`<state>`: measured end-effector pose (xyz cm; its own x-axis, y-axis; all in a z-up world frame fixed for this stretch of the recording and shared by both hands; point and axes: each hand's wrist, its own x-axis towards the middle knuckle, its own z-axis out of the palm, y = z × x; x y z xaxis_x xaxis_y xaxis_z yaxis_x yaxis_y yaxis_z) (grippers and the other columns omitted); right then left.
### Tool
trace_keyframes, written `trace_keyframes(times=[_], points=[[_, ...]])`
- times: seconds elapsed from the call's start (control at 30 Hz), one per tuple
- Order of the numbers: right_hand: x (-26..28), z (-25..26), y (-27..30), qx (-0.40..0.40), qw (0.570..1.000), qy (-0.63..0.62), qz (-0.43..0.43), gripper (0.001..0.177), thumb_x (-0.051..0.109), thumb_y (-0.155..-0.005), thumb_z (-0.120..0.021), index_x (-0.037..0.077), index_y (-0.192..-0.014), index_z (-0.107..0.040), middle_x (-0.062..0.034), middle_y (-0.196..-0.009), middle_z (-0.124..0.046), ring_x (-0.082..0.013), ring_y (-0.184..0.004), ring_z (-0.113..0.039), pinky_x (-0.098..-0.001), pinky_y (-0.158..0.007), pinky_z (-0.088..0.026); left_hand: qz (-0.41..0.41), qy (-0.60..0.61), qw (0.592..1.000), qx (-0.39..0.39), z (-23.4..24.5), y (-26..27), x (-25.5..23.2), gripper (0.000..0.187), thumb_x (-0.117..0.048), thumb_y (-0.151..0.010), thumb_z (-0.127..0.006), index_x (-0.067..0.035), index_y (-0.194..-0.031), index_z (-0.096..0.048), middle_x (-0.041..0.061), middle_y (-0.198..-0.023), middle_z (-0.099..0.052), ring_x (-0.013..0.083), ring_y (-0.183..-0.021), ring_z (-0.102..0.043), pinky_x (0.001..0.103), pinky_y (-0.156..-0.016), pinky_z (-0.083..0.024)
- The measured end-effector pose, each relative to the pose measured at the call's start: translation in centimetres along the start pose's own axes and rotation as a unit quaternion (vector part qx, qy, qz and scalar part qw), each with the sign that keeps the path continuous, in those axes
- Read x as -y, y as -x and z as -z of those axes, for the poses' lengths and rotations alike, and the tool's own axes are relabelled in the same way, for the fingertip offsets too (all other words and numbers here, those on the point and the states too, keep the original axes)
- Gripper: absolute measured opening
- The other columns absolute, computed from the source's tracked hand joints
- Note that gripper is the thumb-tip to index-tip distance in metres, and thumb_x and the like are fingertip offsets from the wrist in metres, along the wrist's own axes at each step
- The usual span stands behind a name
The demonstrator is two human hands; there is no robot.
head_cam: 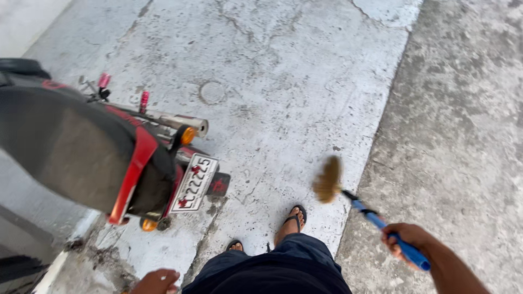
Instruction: The person sweeps an outdoor concrete area using a handheld broom, moving around a motorcycle, potted plants, and signs.
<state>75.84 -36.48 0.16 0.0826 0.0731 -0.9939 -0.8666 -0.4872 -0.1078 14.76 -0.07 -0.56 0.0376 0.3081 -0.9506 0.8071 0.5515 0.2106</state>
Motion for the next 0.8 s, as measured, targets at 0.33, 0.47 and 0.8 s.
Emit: trace_keyframes(times=[0.33,0.47,0.8], points=[[2.5,-13.5,4.3,0.025,0.966,0.19,0.172,0.012,0.014,-0.094,-0.057,0.002,-0.091,-0.06,-0.0103,-0.073,-0.056,-0.0164,-0.051,-0.053,-0.034,-0.041,-0.049,-0.032,0.017,0.999,0.007,-9.0,2.3,-15.7,0.05,-0.04,-0.094,-0.063,-0.015,-0.137,-0.065,0.007,-0.106,-0.07,0.0201,-0.084,-0.063,0.041,-0.071,-0.059],[6.3,-18.2,1.9,0.155,0.967,0.169,0.107,0.018,0.011,-0.098,-0.058,-0.004,-0.089,-0.06,-0.0107,-0.066,-0.058,-0.0137,-0.045,-0.052,-0.0286,-0.038,-0.045,-0.109,-0.046,0.993,-0.004,-10.5,6.7,-23.7,0.049,-0.04,-0.094,-0.061,-0.015,-0.136,-0.066,0.005,-0.106,-0.07,0.0178,-0.084,-0.064,0.038,-0.071,-0.06],[17.7,6.7,-5.7,0.021,0.998,0.051,0.013,0.03,0.022,-0.097,-0.053,-0.004,-0.085,-0.057,-0.0052,-0.055,-0.047,-0.016,-0.04,-0.043,-0.0294,-0.034,-0.039,-0.097,-0.03,0.995,-0.005,-8.4,0.9,-24.9,0.052,-0.042,-0.095,-0.061,-0.02,-0.142,-0.062,0.006,-0.108,-0.073,0.0199,-0.087,-0.066,0.041,-0.073,-0.061]])
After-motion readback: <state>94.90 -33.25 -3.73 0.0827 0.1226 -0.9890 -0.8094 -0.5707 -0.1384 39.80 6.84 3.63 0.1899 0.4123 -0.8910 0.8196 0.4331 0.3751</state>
